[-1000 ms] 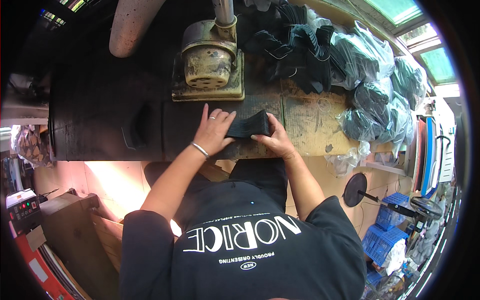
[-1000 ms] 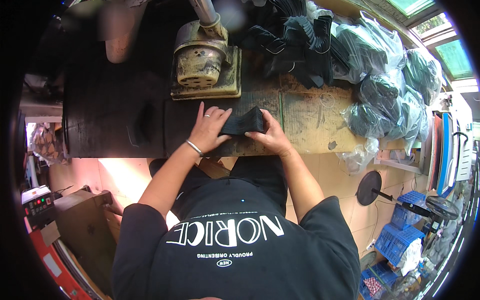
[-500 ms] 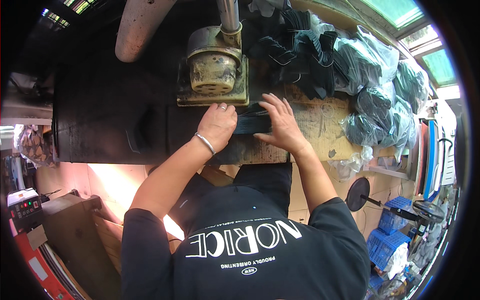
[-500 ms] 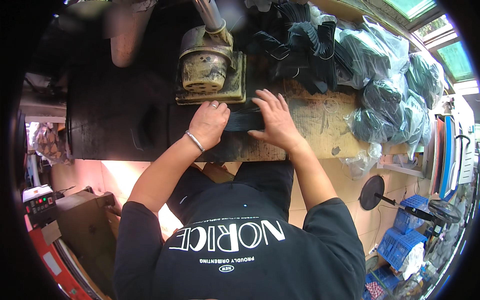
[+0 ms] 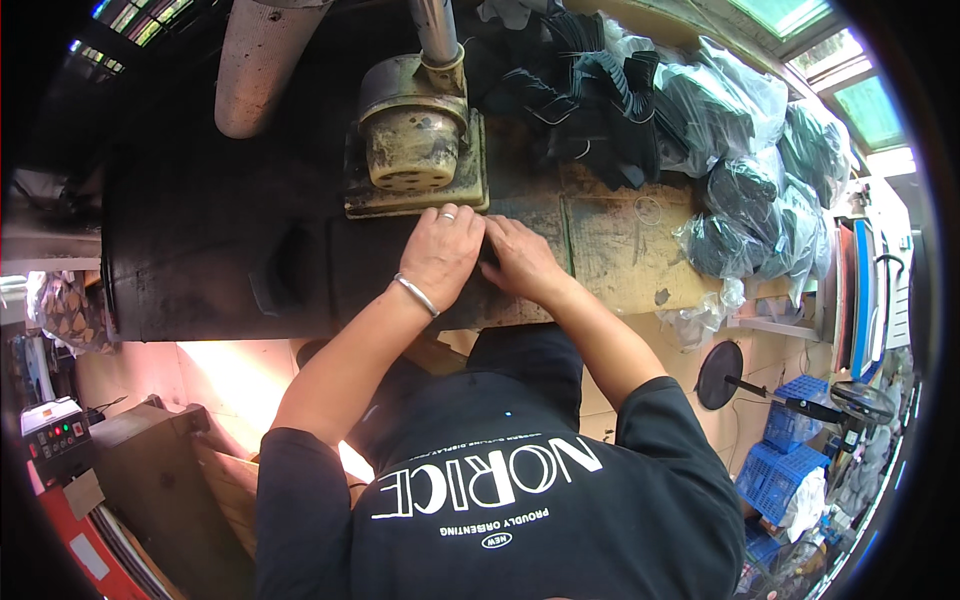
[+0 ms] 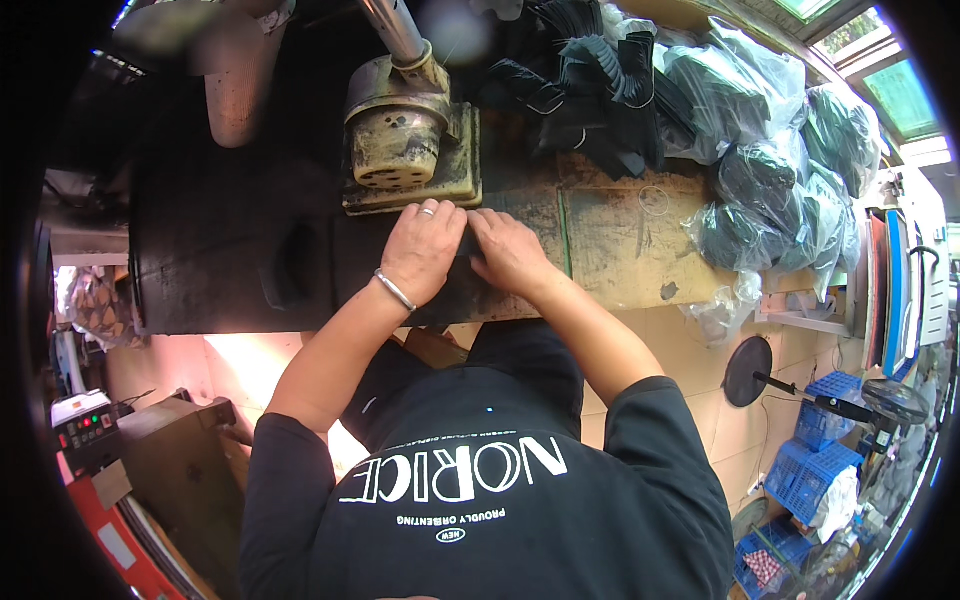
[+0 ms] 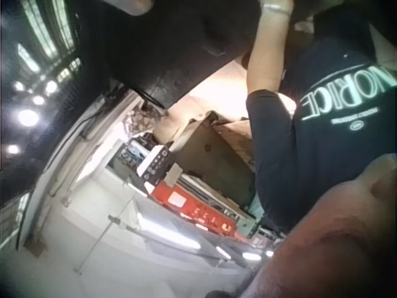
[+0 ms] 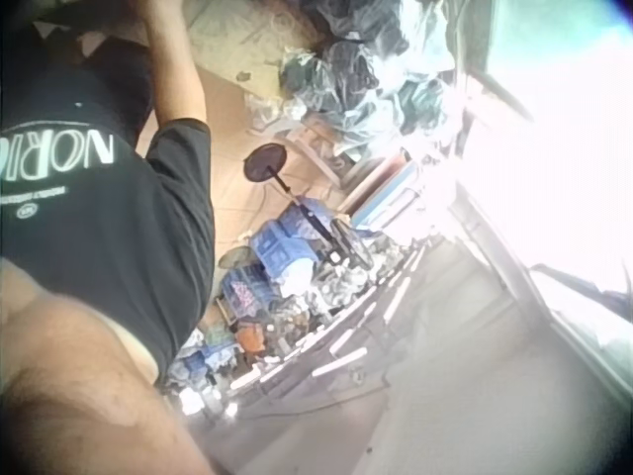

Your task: Buffing and inspecting black shoe upper components using a finishing machine.

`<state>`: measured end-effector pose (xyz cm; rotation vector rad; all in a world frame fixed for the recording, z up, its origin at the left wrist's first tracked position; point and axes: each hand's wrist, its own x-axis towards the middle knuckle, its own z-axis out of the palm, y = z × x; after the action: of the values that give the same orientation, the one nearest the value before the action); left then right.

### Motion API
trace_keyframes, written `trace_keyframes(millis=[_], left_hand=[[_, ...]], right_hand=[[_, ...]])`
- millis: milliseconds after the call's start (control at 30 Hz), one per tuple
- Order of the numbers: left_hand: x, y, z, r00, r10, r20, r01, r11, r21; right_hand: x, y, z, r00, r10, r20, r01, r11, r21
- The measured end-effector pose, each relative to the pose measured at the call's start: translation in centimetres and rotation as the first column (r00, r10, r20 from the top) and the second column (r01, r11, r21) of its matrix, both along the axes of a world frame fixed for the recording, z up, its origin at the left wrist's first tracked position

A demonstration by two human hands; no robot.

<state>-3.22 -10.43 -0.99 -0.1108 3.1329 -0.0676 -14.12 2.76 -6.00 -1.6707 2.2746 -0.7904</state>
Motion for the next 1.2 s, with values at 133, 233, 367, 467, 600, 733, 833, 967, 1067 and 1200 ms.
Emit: trace_keyframes(millis=[133,233,367,467,600,733,833,967,1067,1200], left_hand=[[1.5,-1.4,-0.1,0.923,0.085,-0.375,0.094,0.897,0.433],[3.0,-1.7,-5.6,0.930,0.336,-0.150,0.072,0.231,0.970],[2.7,-0.9,-10.2,0.944,0.329,-0.017,0.037,-0.055,0.998],[2.0,0.0,-11.6,0.944,0.330,-0.023,0.044,-0.054,0.998],[1.3,0.3,-11.2,0.906,0.397,-0.148,0.161,0.001,0.987],[1.5,0.1,-11.2,0.923,0.371,-0.100,0.128,-0.051,0.990],[1.7,0.7,-11.3,0.917,0.396,-0.036,0.141,-0.239,0.961],[2.1,-0.1,-12.9,0.949,0.311,-0.045,0.099,-0.158,0.982],[2.7,-0.1,-13.5,0.934,0.356,-0.034,0.078,-0.110,0.991],[2.8,0.1,-12.4,0.942,0.314,0.121,-0.094,-0.099,0.991]], right_hand=[[-2.3,0.9,0.9,0.987,0.029,0.158,-0.036,0.998,0.045],[-3.0,0.7,0.5,0.974,0.132,0.184,-0.140,0.990,0.030],[-2.7,0.7,0.1,0.977,0.198,0.075,-0.206,0.973,0.103],[-0.4,1.1,-1.1,0.982,0.038,-0.183,-0.031,0.999,0.042],[1.6,2.4,-1.7,0.981,-0.122,-0.151,0.118,0.992,-0.038],[2.6,3.5,-2.8,0.961,-0.131,-0.242,0.106,0.988,-0.113],[2.5,3.5,-3.7,0.942,-0.176,-0.285,0.129,0.975,-0.179],[2.8,3.2,-3.1,0.939,-0.209,-0.273,0.127,0.949,-0.289],[2.8,3.2,-2.6,0.937,-0.224,-0.269,0.127,0.933,-0.335],[2.5,3.3,-2.7,0.948,-0.202,-0.247,0.119,0.942,-0.313]])
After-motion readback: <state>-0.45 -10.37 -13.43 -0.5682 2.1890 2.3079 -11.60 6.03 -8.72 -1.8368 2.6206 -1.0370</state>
